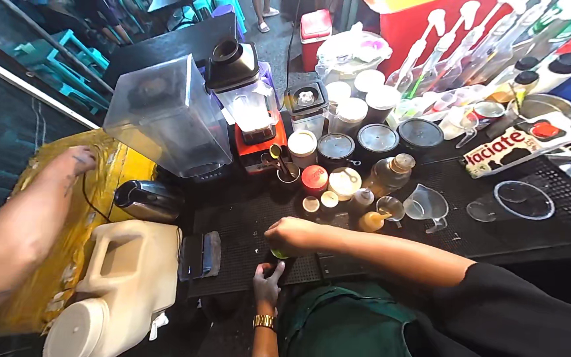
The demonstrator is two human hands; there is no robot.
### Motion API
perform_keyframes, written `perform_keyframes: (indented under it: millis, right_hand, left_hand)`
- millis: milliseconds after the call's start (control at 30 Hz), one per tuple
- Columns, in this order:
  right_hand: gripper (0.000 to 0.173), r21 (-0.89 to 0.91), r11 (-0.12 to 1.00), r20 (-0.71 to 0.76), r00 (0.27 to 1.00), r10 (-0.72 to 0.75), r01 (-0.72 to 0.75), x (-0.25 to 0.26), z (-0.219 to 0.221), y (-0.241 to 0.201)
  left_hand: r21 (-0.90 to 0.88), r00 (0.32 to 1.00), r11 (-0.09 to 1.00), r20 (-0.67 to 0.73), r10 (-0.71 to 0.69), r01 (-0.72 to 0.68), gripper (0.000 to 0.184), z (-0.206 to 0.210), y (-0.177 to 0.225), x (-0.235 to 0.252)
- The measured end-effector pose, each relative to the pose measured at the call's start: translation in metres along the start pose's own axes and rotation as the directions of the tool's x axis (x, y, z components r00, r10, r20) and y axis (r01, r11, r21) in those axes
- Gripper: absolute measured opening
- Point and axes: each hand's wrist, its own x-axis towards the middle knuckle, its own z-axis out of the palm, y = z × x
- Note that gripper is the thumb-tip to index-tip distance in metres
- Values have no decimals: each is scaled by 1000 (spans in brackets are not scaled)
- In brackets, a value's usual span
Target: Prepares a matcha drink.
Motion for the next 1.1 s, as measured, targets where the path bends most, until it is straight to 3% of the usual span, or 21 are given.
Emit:
perform_keyframes:
  millis: [67,300,400,500,600,700,800,900,1033,1100]
  right_hand:
    - [16,6,999,-17,999,36,-36,-1,-6,-1]
    - [7,60,997,-417,906,69,-48,-6,-22,-10]
    - [15,132,987,-310,942,130,-93,-13,-21,-18]
    - [13,120,988,-407,902,143,-102,-12,-20,-15]
    - [13,156,981,-340,927,160,-113,-11,-19,-15]
    - [6,147,981,-393,902,177,-128,-7,-18,-10]
    - [9,185,958,-249,933,261,-219,-1,-15,-11]
    - [7,175,953,-377,878,295,-246,2,-10,-3]
    - [23,124,967,-125,963,237,-222,-8,3,-8]
    - [23,36,964,-77,961,264,-262,-14,-6,-6]
  left_hand:
    - [11,1000,1000,-4,-1,1,53,0,0,2]
    - [0,1000,1000,2,25,-25,53,-1,-3,2]
    - [-4,1000,1000,6,30,-30,53,-1,-5,4]
    - [-1,1000,1000,11,12,-12,55,-1,-3,3]
    - [2,1000,1000,1,25,-25,52,0,-3,4]
    - [10,1000,1000,11,9,-9,54,-1,-2,3]
    - [6,1000,1000,10,22,-22,55,-1,-4,3]
    - [11,999,999,11,35,-35,53,0,-2,3]
    - [15,1000,1000,7,4,-4,56,-1,-2,4]
    - [1,1000,1000,5,14,-14,54,1,-2,4]
